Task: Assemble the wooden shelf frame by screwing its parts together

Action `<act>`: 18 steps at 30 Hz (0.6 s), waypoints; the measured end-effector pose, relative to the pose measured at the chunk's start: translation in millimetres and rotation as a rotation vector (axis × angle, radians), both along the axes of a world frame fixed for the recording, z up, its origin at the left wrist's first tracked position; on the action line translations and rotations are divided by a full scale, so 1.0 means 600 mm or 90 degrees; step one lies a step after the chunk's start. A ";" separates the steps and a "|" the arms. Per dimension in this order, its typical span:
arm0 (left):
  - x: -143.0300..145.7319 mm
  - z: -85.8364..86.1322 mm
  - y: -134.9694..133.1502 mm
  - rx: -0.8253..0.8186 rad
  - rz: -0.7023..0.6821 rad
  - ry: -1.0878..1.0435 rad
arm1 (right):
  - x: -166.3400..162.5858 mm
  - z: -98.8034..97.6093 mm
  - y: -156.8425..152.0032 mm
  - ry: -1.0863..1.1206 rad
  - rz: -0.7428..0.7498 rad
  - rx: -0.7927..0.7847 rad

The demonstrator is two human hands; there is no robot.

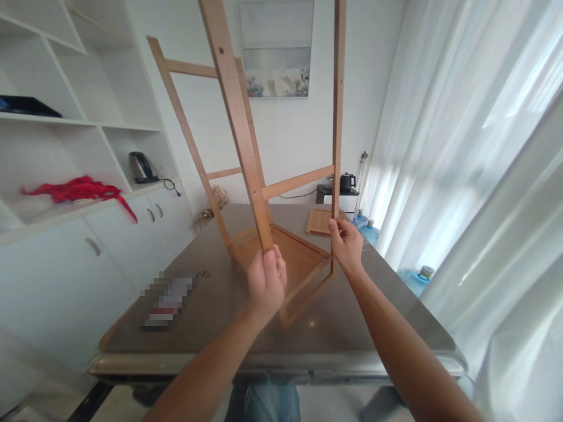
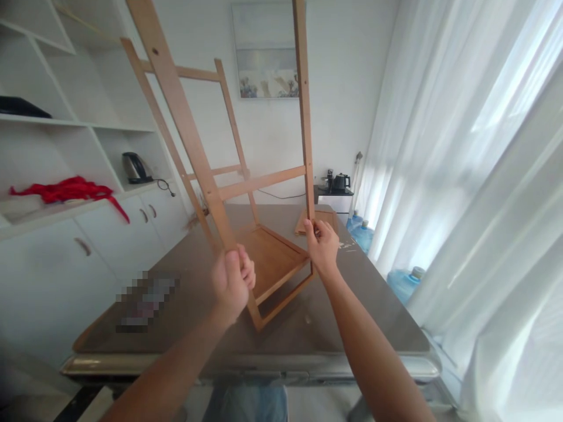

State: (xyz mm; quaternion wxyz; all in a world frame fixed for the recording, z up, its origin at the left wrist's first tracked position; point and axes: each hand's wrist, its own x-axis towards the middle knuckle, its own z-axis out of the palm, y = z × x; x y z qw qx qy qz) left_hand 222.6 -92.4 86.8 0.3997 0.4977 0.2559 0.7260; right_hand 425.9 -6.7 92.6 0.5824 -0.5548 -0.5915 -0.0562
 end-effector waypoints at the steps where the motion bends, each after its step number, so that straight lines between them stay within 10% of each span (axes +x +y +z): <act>1: -0.001 -0.004 0.012 0.004 0.020 0.019 | 0.004 -0.005 0.002 -0.020 -0.001 -0.025; 18: -0.003 -0.051 0.126 -0.003 0.067 0.125 | 0.166 -0.136 0.135 -0.214 -0.149 -0.475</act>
